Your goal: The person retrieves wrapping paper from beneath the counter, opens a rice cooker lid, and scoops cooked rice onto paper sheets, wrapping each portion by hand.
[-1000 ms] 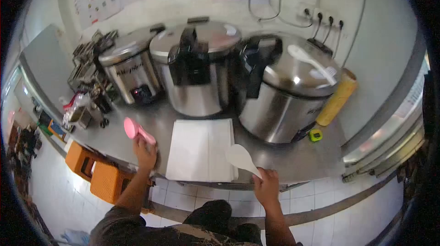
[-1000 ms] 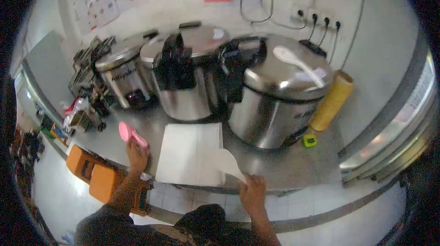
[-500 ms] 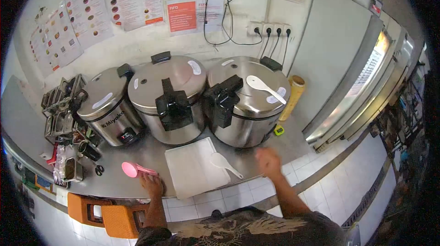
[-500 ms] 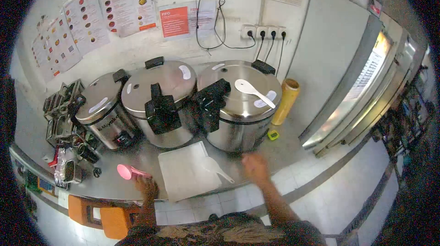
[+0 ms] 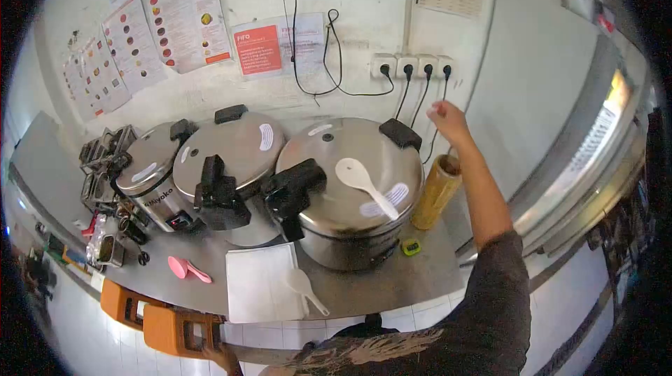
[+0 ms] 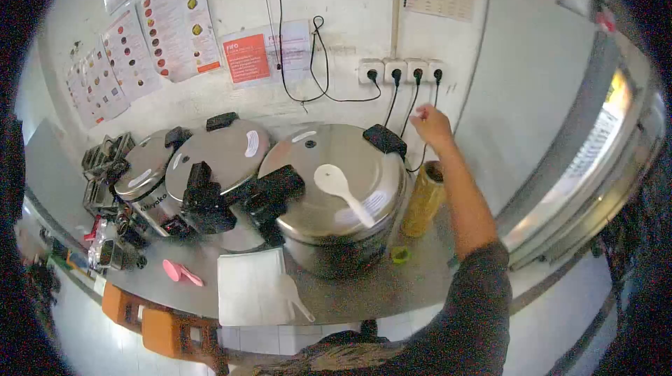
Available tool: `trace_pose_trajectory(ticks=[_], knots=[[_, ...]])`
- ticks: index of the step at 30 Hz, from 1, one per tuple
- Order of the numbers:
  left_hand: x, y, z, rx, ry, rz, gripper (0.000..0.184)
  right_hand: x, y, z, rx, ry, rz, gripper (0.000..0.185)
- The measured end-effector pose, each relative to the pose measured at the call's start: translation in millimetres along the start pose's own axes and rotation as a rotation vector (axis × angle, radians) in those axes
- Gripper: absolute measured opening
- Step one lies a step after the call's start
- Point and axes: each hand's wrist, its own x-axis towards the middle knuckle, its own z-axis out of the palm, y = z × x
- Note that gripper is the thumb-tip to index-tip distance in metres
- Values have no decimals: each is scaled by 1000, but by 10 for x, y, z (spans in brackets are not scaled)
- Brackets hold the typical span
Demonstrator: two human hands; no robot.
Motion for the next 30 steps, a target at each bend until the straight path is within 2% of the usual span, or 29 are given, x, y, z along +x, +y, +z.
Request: trace_pose_trajectory(ticks=[1, 3, 7, 9, 11, 14, 17, 19, 20, 22, 23, 24, 26, 27, 28, 29, 30], knots=[[-371, -195, -126, -282, -60, -190, 45, 371, 168, 143, -73, -31, 6, 43], [-935, -8, 134, -47, -172, -384, 44, 1139, 680, 534, -353, 71, -119, 47], [-1648, 365, 534, 44, -412, -674, 40, 2228, 1079, 800, -361, 12, 52, 43], [-1883, 449, 508, 49, -474, -767, 39, 2412, 1196, 886, -378, 131, -18, 41], [-2079, 499, 357, 56, -495, -845, 37, 2397, 1123, 819, -443, 92, -107, 39], [-2370, 539, 18, 63, -496, -937, 34, 2345, 984, 731, -495, 43, -72, 40], [-2618, 501, -315, 53, -476, -998, 32, 2455, 1175, 720, -566, 11, -155, 42], [-2793, 471, -624, -37, -447, -1027, 30, 2419, 1344, 636, -635, 3, -272, 45], [-2849, 418, -747, -156, -428, -1048, 30, 2441, 1616, 654, -515, 38, -387, 45], [-2982, 324, -920, -454, -388, -1132, 28, 1921, 1362, 205, -285, -235, -174, 37], [-3046, 351, -857, -254, -337, -1032, 30, 1628, 1180, -37, -186, -345, -47, 35], [-3104, 454, -757, -38, -282, -946, 32, 1535, 1524, -107, -71, -396, 13, 32], [-3004, 538, -607, -29, -283, -1061, 34, 987, 1836, -252, 209, -401, 98, 32], [-3028, 535, -573, -103, -315, -1008, 34, 859, 2260, -222, 223, -453, 140, 31], [-3041, 508, -528, -96, -326, -1019, 36, 580, 2783, -133, 411, -442, 228, 30], [-3063, 474, -471, -95, -332, -1028, 37, 247, 2892, -63, 593, -441, 279, 30], [-3086, 312, -457, -146, -403, -1024, 37, -4, 2913, -94, 337, -498, 356, 33]])
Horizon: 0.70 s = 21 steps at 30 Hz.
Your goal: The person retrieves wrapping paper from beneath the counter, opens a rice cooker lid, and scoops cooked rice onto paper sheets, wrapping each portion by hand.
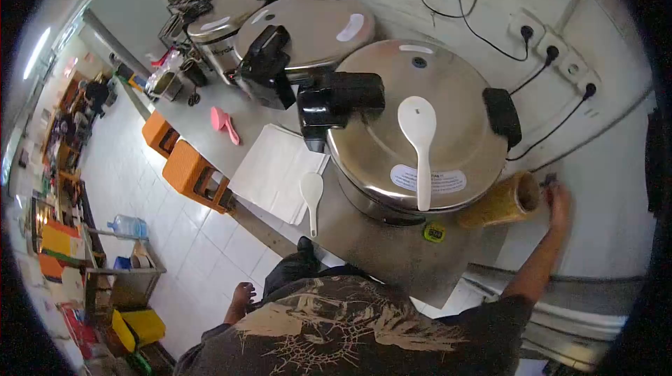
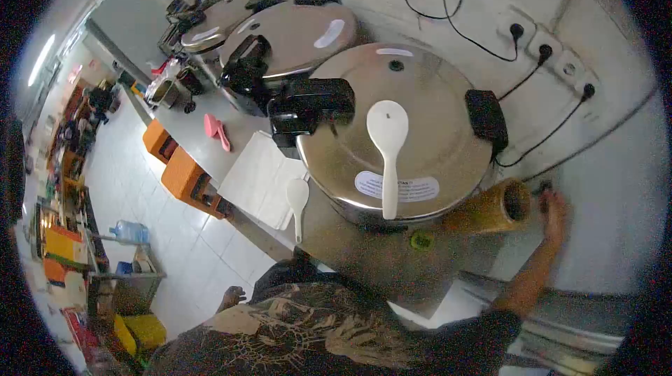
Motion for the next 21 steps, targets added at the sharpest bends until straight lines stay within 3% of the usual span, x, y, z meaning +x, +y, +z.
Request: trace_pose_trajectory(ticks=[1, 2, 3, 4, 5, 9, 10, 13, 17, 18, 21], knots=[[133, -95, -37, -7, -83, 3, 37, 68, 688, 143, 224, 109, 52, 44], [154, -206, -23, -9, -169, 2, 37, -154, 714, 382, 365, -13, 40, 44], [-31, -48, 182, 296, 29, -43, 35, -401, 679, 630, 505, -126, 36, 46], [135, -64, 98, 631, -169, 95, 34, -388, 878, 793, 518, -79, 58, 48], [112, -40, 76, 729, -203, 144, 34, -377, 1189, 970, 531, -14, 86, 51], [-117, 372, 84, 269, -124, 54, 35, -86, 1567, 1460, 491, 198, 176, 45], [138, 329, -29, 435, -92, 108, 33, -19, 1545, 1526, 479, 232, 191, 43], [15, 767, -40, 205, -52, -140, 31, 180, 1474, 1603, 451, 316, 216, 38], [-239, 1000, 97, 319, 23, 41, 30, 351, 1419, 1628, 421, 384, 235, 33], [-175, 991, 17, 193, -39, -26, 28, 377, 1412, 1633, 410, 398, 241, 31], [-152, 704, -85, 316, 36, 50, 23, 409, 1420, 1648, 383, 433, 243, 28]])
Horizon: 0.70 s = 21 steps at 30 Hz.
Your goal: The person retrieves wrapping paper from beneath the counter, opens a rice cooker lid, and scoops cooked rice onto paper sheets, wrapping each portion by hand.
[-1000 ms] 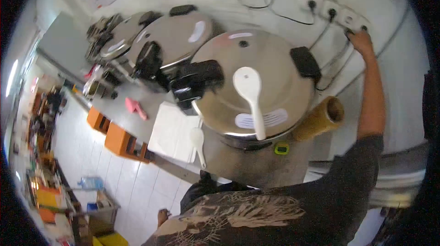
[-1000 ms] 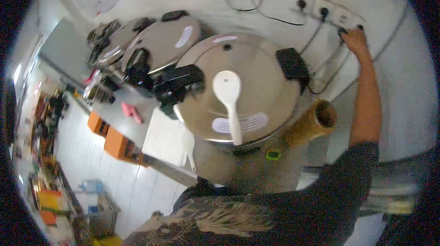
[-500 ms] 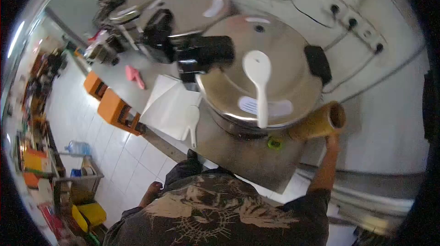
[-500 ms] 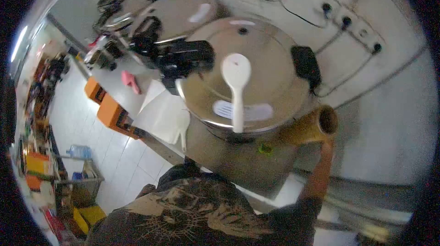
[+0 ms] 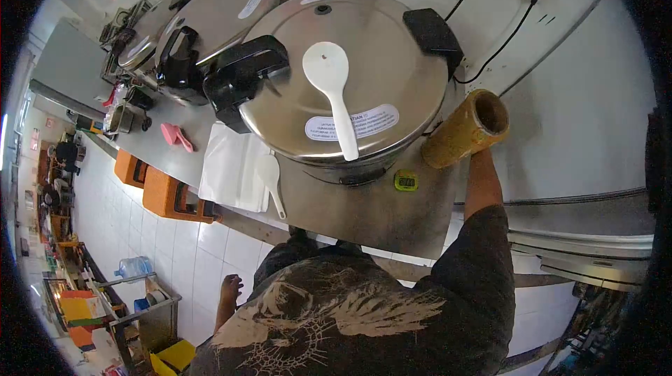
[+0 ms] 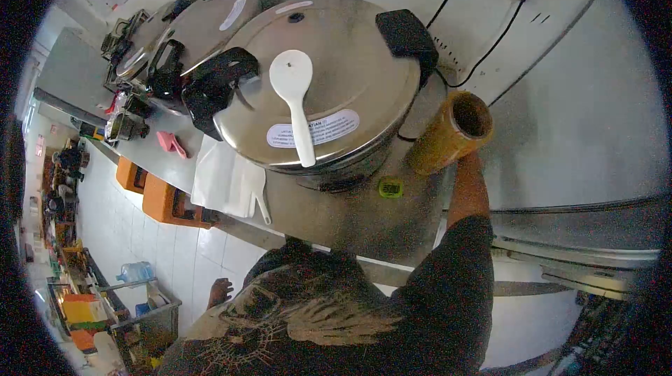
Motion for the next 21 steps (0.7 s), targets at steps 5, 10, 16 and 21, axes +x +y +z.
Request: trace_pose_trajectory(ticks=[5, 10, 16, 21], knots=[[-265, -428, 93, -11, -15, -48, 26, -39, 99, -60, -28, 60, -25, 23], [-284, -873, 20, 57, -84, -74, 28, -768, 610, -460, -162, 228, -174, 21], [256, -1161, -374, 54, -172, 42, 30, -3333, 719, -330, -477, 186, -429, 15], [705, -810, -936, -53, -64, 81, 27, -4906, 233, 568, -453, -183, -898, 31]])
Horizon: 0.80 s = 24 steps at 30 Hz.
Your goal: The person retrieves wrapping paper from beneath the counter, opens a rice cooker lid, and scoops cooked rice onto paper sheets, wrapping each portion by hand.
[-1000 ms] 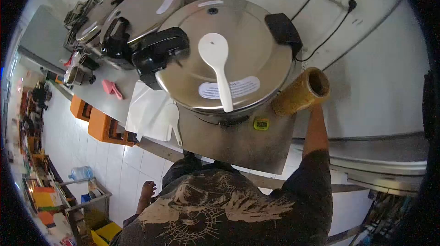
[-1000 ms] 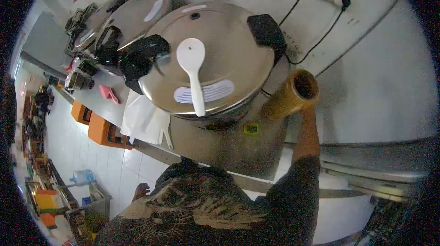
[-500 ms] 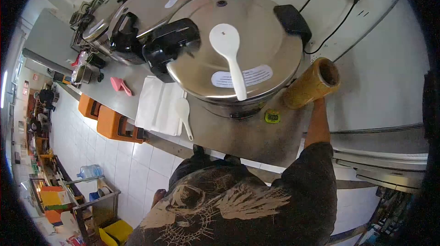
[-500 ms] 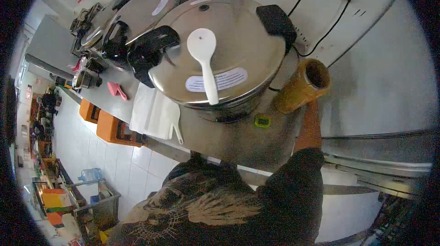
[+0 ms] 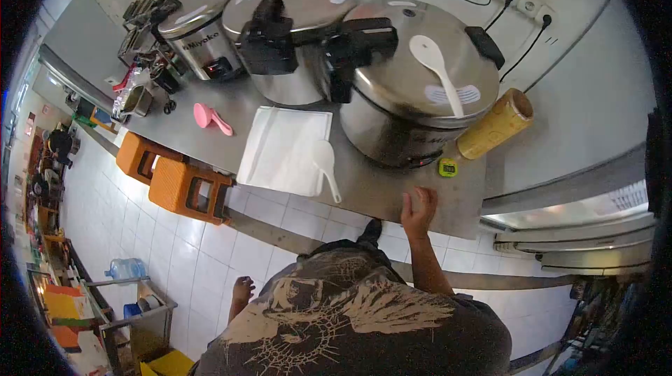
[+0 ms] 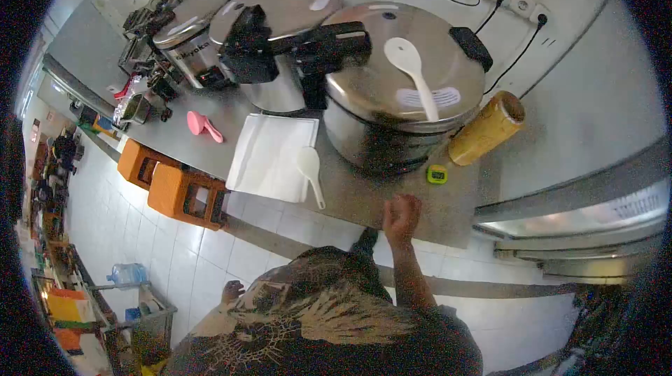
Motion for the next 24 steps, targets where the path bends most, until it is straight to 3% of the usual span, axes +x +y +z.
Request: trace_pose_trajectory(ticks=[1, 2, 5, 6, 7, 10, 14, 19, 21, 24], knots=[[45, 159, -112, -8, 65, -31, 25, 106, -330, 55, -5, -4, -19, 40], [285, 195, -434, -299, -148, -104, 22, 254, -591, 123, -29, 94, -90, 53], [558, 232, -794, -199, -80, 274, 21, 960, -1352, 61, -35, 322, -181, 88], [481, 404, -809, 48, 37, 335, 18, 1182, -1555, -34, -108, 338, -215, 94], [499, 512, -849, 62, 40, 361, 17, 1368, -1704, -89, -180, 355, -248, 100], [490, 778, -877, 103, 72, 374, 16, 1697, -1916, -25, -286, 158, -270, 101], [732, 656, -732, 23, 3, 462, 17, 1777, -1694, 166, -566, 106, -191, 97], [746, 158, -574, -121, -147, 223, 22, 1954, -1754, 37, -617, 71, 15, 93], [888, -364, -525, 173, -142, 141, 21, 2079, -1668, -3, -633, 88, 56, 92], [657, -529, -538, 251, -191, -71, 21, 2245, -1532, -78, -639, 86, 103, 90]])
